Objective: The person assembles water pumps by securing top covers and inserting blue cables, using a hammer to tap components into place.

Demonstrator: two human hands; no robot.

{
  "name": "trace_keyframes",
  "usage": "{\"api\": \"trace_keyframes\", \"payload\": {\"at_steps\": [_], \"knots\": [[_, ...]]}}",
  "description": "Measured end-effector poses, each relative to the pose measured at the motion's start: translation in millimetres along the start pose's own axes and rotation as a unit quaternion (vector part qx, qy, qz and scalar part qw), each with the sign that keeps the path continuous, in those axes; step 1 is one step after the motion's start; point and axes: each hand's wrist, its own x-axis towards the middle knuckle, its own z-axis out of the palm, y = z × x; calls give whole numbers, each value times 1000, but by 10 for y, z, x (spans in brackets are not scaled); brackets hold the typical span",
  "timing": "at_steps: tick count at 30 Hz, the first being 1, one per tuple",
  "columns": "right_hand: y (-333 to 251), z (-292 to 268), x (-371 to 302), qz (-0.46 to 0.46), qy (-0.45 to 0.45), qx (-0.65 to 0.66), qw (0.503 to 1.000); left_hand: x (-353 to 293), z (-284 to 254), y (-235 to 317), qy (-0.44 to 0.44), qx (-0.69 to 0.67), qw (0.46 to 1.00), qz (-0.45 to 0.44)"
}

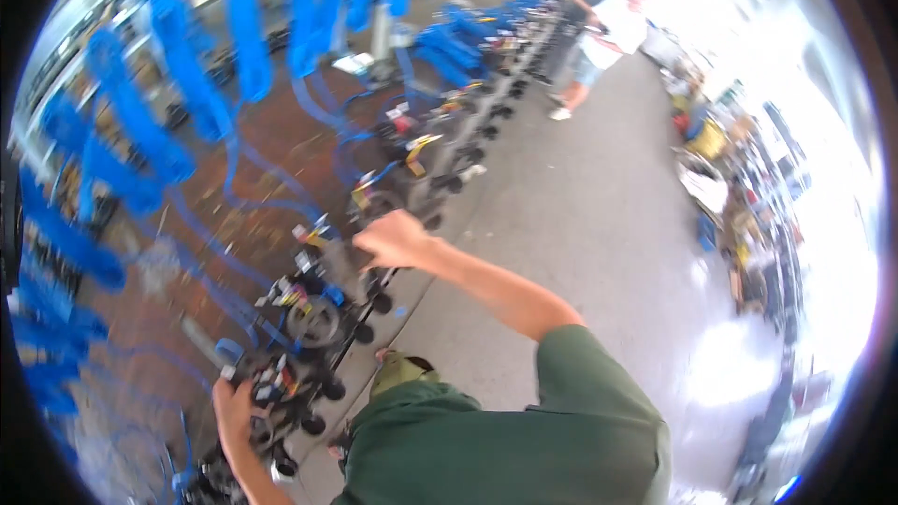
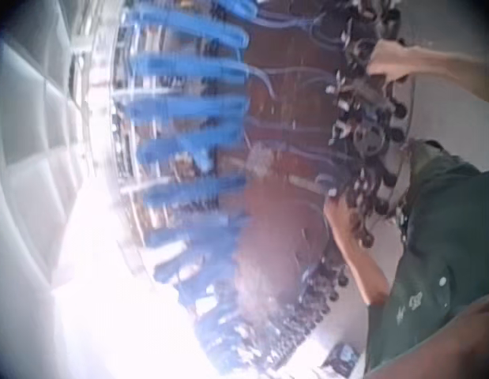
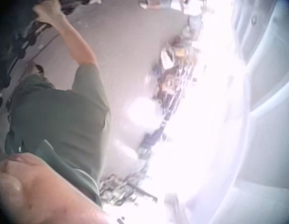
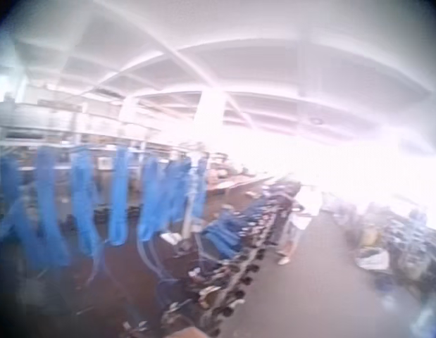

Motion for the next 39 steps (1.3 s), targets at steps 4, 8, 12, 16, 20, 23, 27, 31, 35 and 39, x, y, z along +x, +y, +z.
{"api": "trace_keyframes", "payload": {"at_steps": [4, 8, 12, 16, 20, 23, 27, 31, 35, 39], "knots": [[330, 51, 263, -79, 10, 50, 996, 86, -299, -93, 81, -39, 990, 106], [542, 249, 380, -121, 34, 121, 985, 523, -267, 11, 101, 2, 991, 87], [548, 382, 319, -123, 109, 118, 979, 1161, -214, -388, 131, 2, 991, 37], [304, 360, 236, -86, 152, 50, 983, 1423, -414, -813, 124, 66, 989, -38], [203, 324, -35, -13, 216, 26, 976, 1312, -23, -586, 106, 43, 993, -34], [-105, 183, -236, 65, 286, 38, 955, 1348, -37, -593, 82, 54, 995, 5], [-549, 338, -1047, 221, 240, 142, 935, 1490, -189, -748, 74, 186, 979, 43], [-541, 844, -2129, 320, 144, 189, 917, 1516, -490, -868, 162, 394, 880, 211], [-134, 1228, -3037, 466, 143, 277, 828, 75, 1007, 745, 293, 198, 839, 414], [590, 1194, -3312, 477, 158, 309, 807, -312, 3001, 1430, 54, 115, 832, 540]]}}
